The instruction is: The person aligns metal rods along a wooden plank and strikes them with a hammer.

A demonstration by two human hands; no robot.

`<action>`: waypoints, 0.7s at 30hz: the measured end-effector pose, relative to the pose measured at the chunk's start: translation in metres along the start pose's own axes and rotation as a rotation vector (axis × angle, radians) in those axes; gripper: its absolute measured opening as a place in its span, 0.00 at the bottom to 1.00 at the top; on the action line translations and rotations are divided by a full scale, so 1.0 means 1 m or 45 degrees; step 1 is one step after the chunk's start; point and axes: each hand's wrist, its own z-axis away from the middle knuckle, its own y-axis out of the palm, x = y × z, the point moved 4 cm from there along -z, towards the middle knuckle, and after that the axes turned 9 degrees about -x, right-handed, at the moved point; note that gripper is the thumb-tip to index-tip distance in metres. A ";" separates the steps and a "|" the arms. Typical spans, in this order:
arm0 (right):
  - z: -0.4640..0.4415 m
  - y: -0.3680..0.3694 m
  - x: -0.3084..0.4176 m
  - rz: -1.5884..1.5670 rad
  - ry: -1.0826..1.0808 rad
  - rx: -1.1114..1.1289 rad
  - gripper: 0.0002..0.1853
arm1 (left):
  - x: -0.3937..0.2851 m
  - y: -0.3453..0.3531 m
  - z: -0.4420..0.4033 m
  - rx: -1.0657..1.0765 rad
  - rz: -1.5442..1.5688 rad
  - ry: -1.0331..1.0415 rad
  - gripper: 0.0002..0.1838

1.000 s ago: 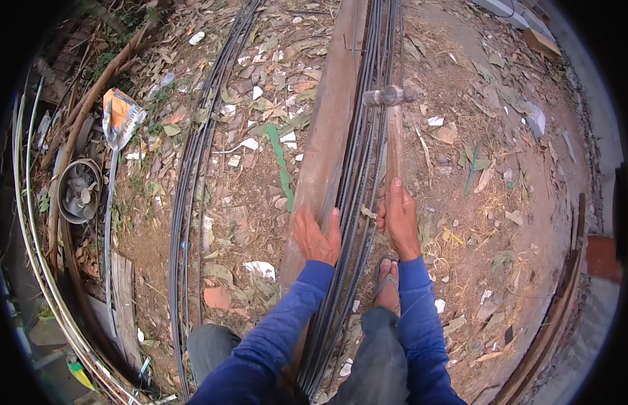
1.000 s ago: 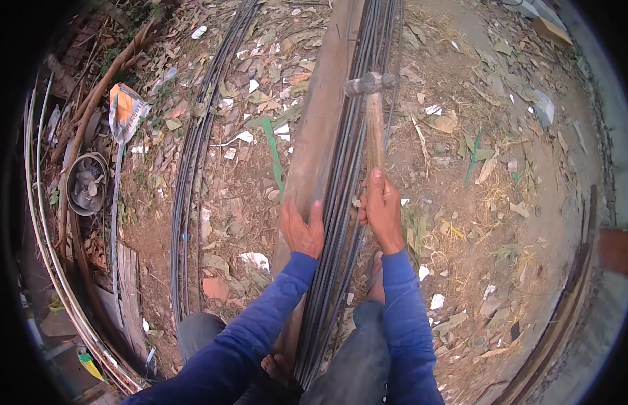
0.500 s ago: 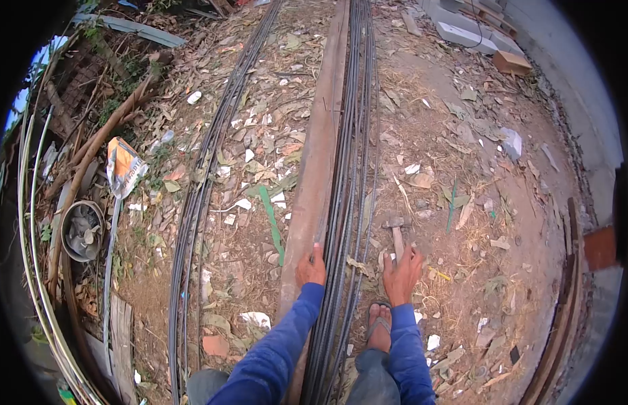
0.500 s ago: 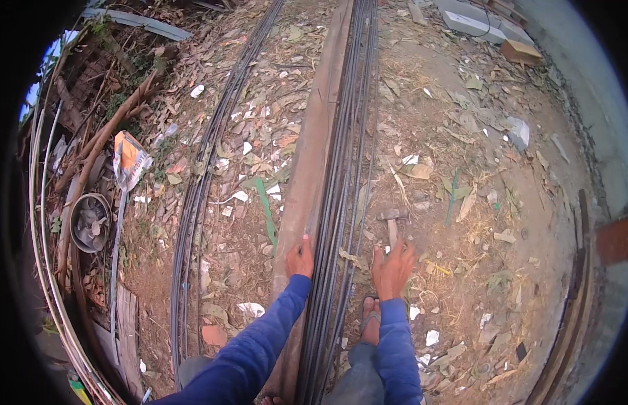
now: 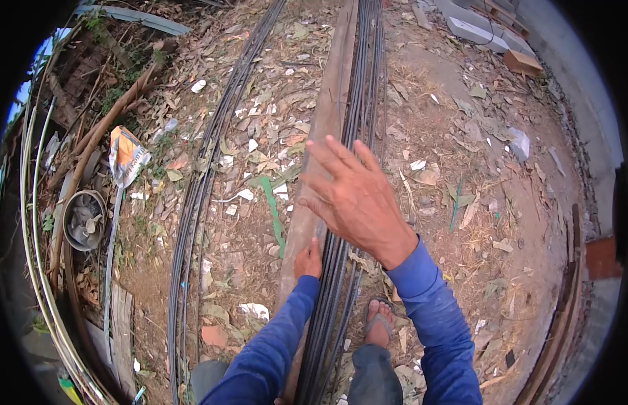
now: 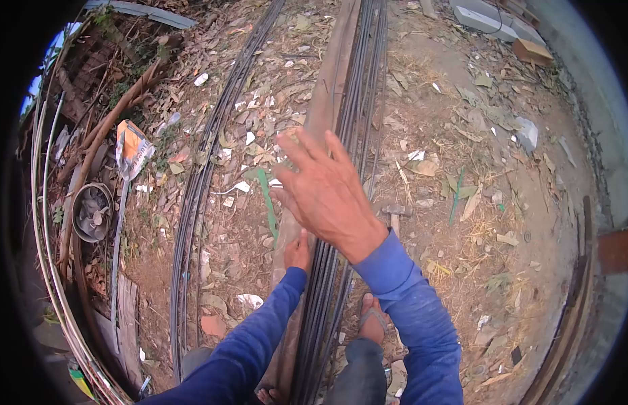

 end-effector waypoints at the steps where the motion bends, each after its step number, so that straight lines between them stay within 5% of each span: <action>1: 0.025 0.056 -0.004 -0.005 -0.075 0.621 0.16 | 0.016 0.013 -0.011 0.043 -0.030 0.049 0.40; 3: 0.059 0.093 -0.011 -0.348 0.298 0.651 0.16 | 0.022 0.019 -0.019 0.070 0.055 0.062 0.40; 5: 0.099 0.103 -0.041 -0.351 0.553 0.094 0.18 | 0.017 0.007 -0.015 0.021 0.263 -0.040 0.41; 8: 0.166 0.135 -0.083 -0.394 1.268 0.084 0.25 | 0.008 -0.013 -0.019 0.109 0.140 -0.107 0.39; 11: 0.204 0.197 -0.084 -0.563 1.221 0.319 0.28 | 0.007 -0.015 -0.023 0.295 0.266 -0.289 0.37; 12: 0.207 0.206 -0.079 -0.642 1.353 0.373 0.27 | 0.005 -0.015 -0.022 0.241 0.362 -0.239 0.36; 14: 0.194 0.212 -0.064 -0.564 1.185 0.289 0.27 | 0.006 -0.012 -0.021 0.129 0.546 -0.136 0.34; 17: 0.186 0.219 -0.059 -0.506 1.167 0.271 0.24 | 0.000 -0.039 -0.017 -0.048 0.000 0.211 0.35; 21: 0.185 0.233 -0.080 -0.563 1.218 0.475 0.24 | 0.010 -0.065 -0.008 -0.454 0.049 0.092 0.31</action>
